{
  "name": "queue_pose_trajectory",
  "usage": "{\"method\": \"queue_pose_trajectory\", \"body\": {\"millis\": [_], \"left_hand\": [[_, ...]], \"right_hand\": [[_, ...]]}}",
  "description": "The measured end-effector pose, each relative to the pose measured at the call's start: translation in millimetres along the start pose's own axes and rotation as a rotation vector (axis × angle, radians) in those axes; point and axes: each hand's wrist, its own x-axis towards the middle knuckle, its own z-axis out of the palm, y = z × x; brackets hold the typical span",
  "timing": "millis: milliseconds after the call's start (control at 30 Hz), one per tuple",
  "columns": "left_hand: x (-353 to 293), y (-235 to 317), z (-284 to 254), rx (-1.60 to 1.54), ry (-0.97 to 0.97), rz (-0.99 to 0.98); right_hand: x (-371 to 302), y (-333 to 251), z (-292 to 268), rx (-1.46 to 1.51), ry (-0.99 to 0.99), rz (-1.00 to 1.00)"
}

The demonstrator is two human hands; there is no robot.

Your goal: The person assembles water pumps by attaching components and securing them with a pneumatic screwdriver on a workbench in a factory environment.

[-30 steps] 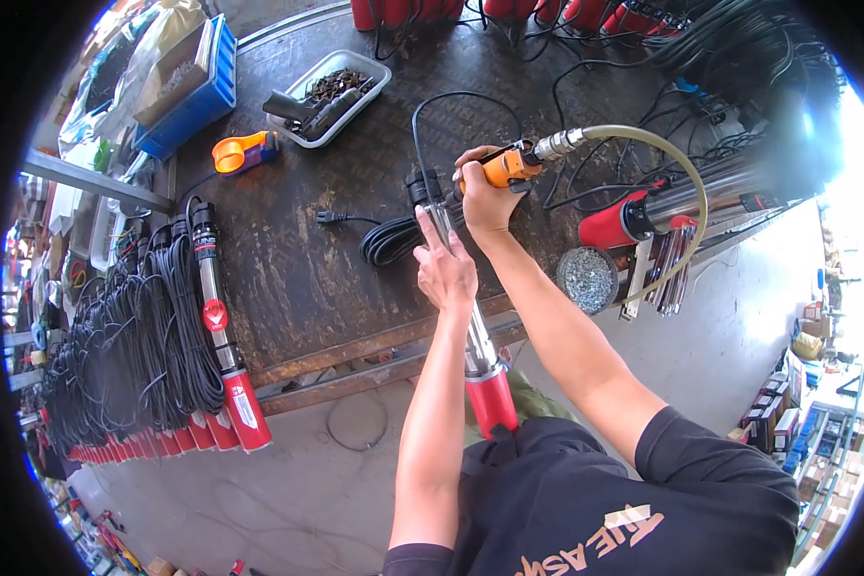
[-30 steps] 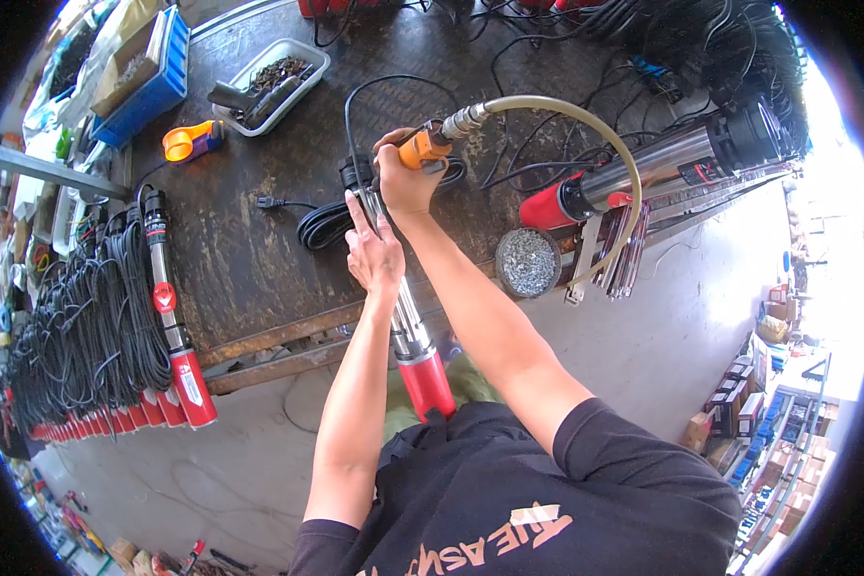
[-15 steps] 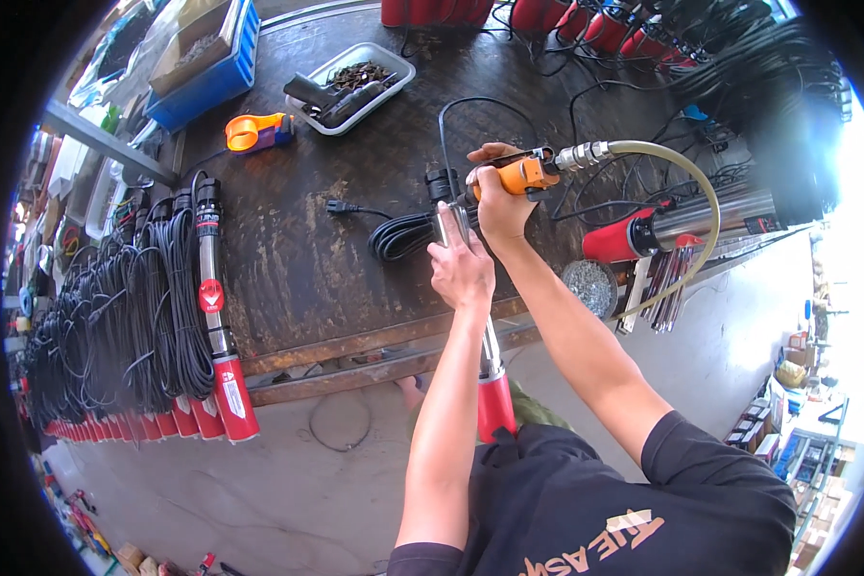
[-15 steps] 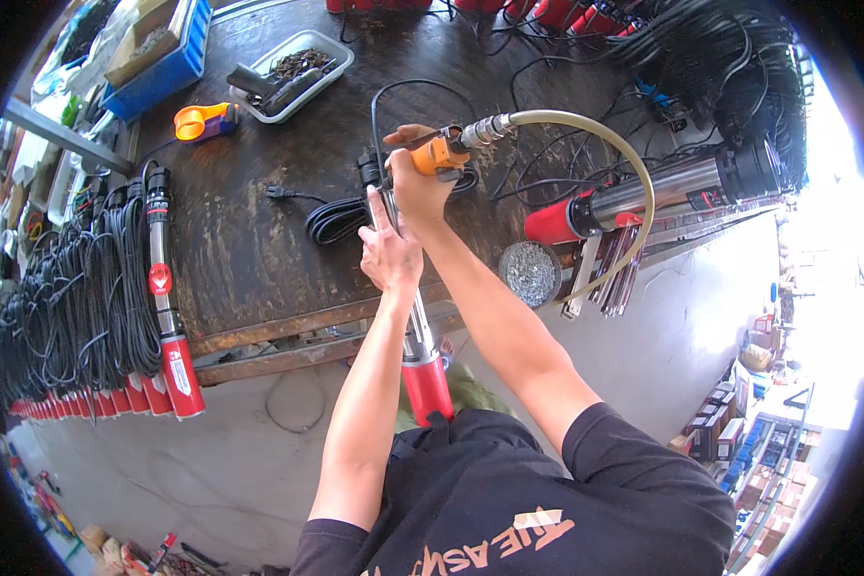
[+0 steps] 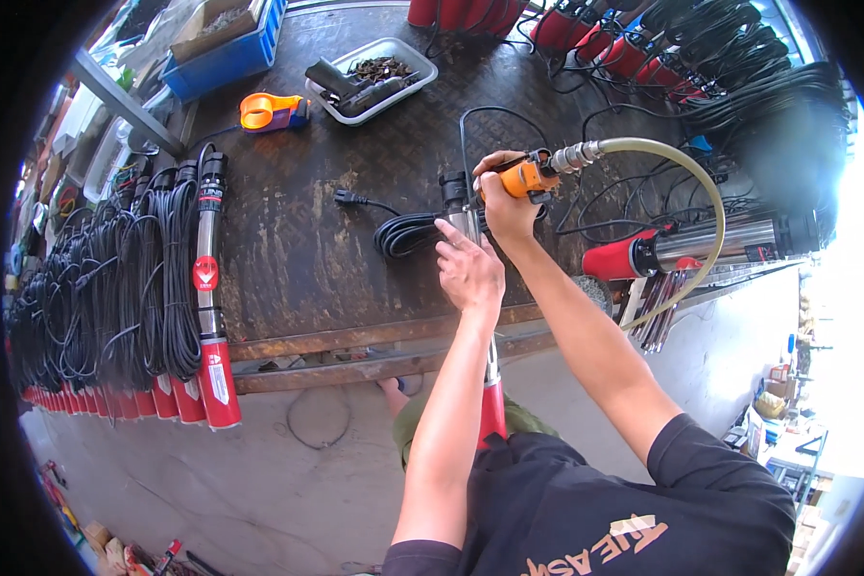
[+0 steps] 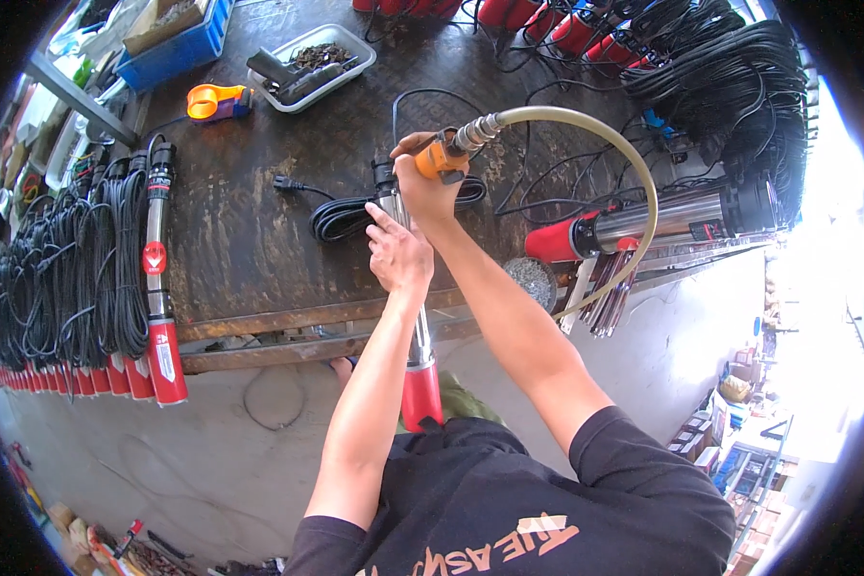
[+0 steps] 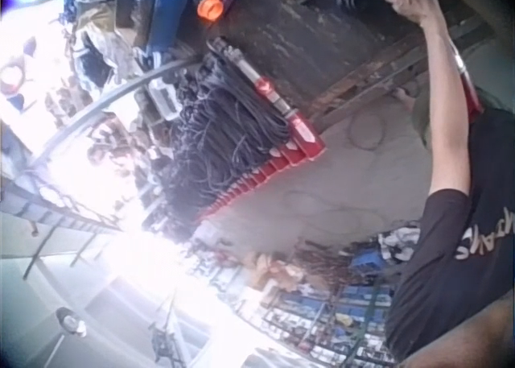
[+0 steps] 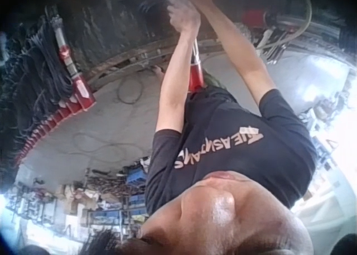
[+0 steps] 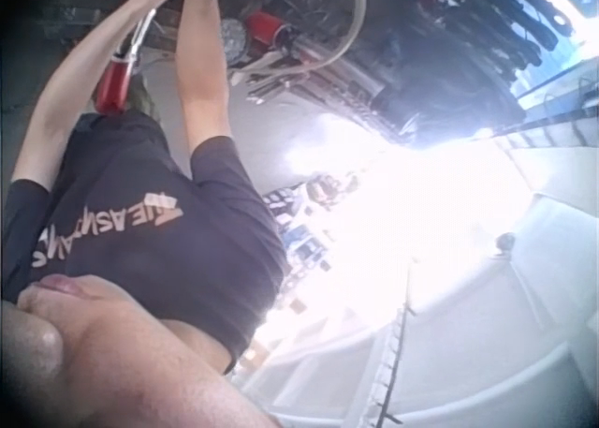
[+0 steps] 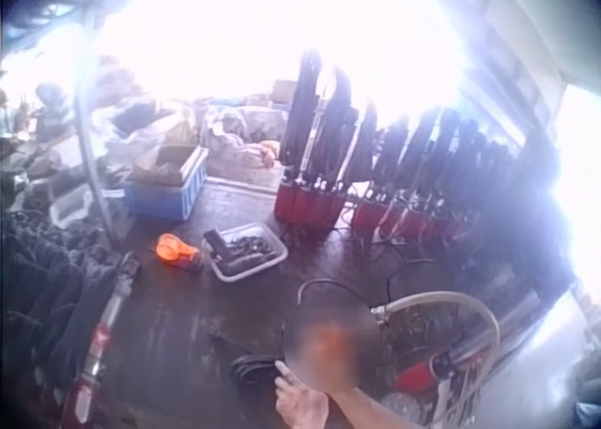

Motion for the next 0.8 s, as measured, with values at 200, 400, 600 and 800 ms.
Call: {"method": "queue_pose_trajectory", "body": {"millis": [200, 400, 600, 800], "left_hand": [[-0.4, 1.1, 4.7, -0.009, -0.032, -0.044], [-3.1, 10.8, 5.3, 0.018, -0.032, -0.027], [-4.6, 2.7, 16.3, 0.217, 0.382, 0.075], [-102.7, 86.6, 40.4, -0.109, -0.127, 1.088]], "right_hand": [[0.9, 2.4, 2.4, 0.055, 0.007, 0.042], [10.0, -3.2, 0.6, -0.035, 0.005, -0.074], [-38.0, -98.5, -54.9, 0.175, 0.073, -0.177], [-143.6, -197.0, -163.5, -0.113, 0.186, -0.568]]}}
